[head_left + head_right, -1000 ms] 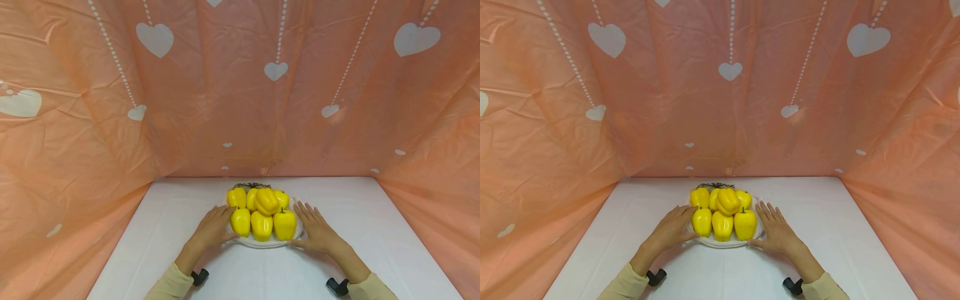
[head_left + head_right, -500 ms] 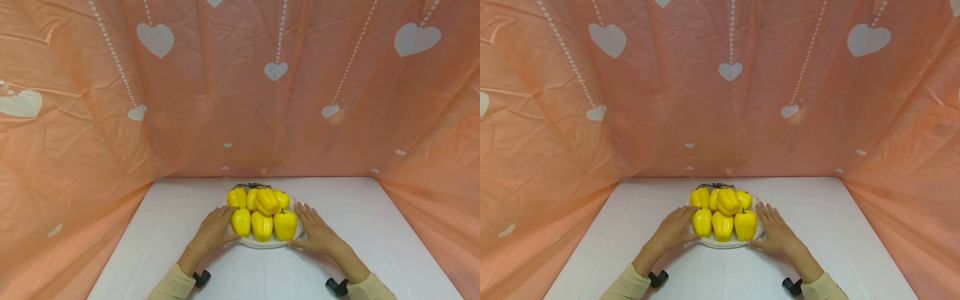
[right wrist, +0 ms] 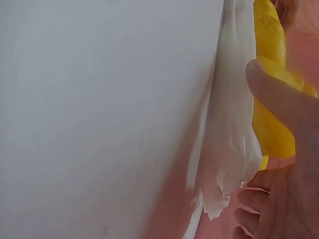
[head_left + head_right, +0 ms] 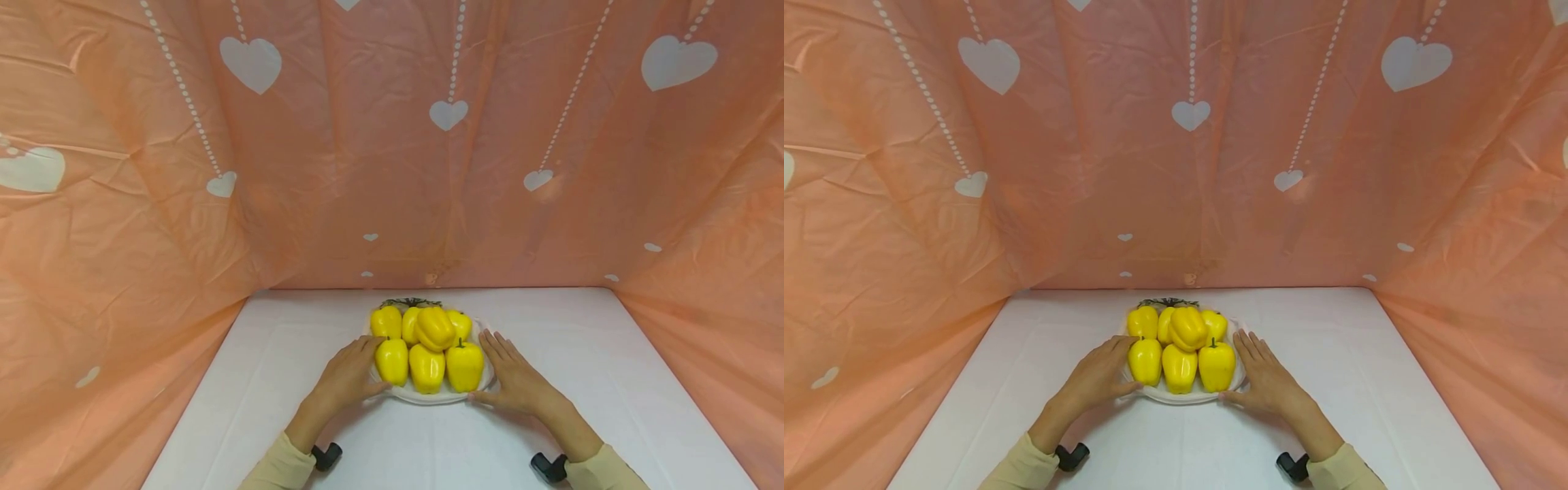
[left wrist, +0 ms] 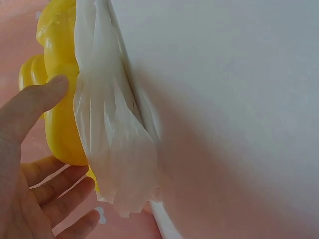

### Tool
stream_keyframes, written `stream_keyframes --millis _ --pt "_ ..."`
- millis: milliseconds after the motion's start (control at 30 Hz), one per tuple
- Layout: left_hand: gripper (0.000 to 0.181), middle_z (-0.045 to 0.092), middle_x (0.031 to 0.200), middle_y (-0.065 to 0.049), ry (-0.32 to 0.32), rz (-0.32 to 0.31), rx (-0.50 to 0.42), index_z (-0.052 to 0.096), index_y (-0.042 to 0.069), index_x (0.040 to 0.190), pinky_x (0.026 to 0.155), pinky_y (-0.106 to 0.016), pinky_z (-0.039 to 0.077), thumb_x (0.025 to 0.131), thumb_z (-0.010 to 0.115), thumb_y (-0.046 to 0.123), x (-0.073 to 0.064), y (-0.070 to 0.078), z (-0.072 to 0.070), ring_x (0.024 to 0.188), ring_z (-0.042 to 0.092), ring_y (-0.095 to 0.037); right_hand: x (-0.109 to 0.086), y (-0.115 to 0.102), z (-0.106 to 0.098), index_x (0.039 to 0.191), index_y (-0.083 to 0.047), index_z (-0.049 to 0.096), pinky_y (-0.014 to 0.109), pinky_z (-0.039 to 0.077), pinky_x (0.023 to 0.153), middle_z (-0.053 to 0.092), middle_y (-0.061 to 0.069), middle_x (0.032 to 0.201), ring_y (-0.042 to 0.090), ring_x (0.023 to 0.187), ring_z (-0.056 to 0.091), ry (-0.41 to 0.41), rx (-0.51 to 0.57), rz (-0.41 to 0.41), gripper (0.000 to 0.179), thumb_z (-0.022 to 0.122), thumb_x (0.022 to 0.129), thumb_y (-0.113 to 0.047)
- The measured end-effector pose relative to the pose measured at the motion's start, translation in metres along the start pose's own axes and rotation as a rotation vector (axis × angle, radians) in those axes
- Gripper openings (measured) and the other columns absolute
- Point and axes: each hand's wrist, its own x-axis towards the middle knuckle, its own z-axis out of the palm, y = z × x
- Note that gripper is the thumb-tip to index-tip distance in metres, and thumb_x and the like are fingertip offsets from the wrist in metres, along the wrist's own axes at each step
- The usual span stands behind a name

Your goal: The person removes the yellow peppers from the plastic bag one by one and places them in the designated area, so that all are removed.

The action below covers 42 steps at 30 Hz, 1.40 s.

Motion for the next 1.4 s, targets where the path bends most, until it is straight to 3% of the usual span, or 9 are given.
stream_keyframes --millis 400,733,1133,1400 --pt "0.087 0.06 0.148 -0.017 0.026 0.006 -0.032 0.052 -0.001 0.153 0.113 -0.053 0.051 0.085 0.093 0.035 -0.004 -0.001 -0.008 0.133 0.06 -0.036 0.002 0.002 0.002 0.166 0.008 0.024 0.061 0.018 0.13 0.022 0.026 0.174 0.046 0.161 0.021 -0.018 0.022 0.018 0.124 0.082 0.084 -0.064" --pt "0.083 0.06 0.147 -0.016 0.111 0.04 -0.061 0.054 -0.001 0.151 0.112 -0.054 0.052 0.084 0.093 0.03 -0.006 -0.003 -0.02 0.133 0.059 -0.037 0.004 0.004 0.004 0.166 0.009 0.024 0.06 0.02 0.13 0.023 0.028 0.173 0.047 0.16 0.023 -0.014 0.025 0.007 0.125 0.082 0.084 -0.065" --pt "0.087 0.057 0.151 -0.017 0.16 -0.015 -0.068 0.05 0.003 0.156 0.109 -0.057 0.054 0.085 0.091 0.032 -0.006 -0.017 -0.033 0.133 0.059 -0.04 0.003 0.001 0.002 0.167 0.007 0.023 0.062 0.019 0.13 0.022 0.027 0.174 0.048 0.16 0.022 -0.028 0.035 0.031 0.126 0.083 0.084 -0.065" --pt "0.085 0.056 0.152 -0.02 0.157 -0.031 -0.091 0.049 0.003 0.157 0.111 -0.059 0.052 0.087 0.089 0.029 -0.005 -0.029 -0.043 0.136 0.057 -0.041 0.002 0.001 0.001 0.166 0.008 0.024 0.061 0.019 0.13 0.023 0.027 0.174 0.047 0.16 0.023 -0.015 0.025 0.032 0.125 0.082 0.084 -0.065"
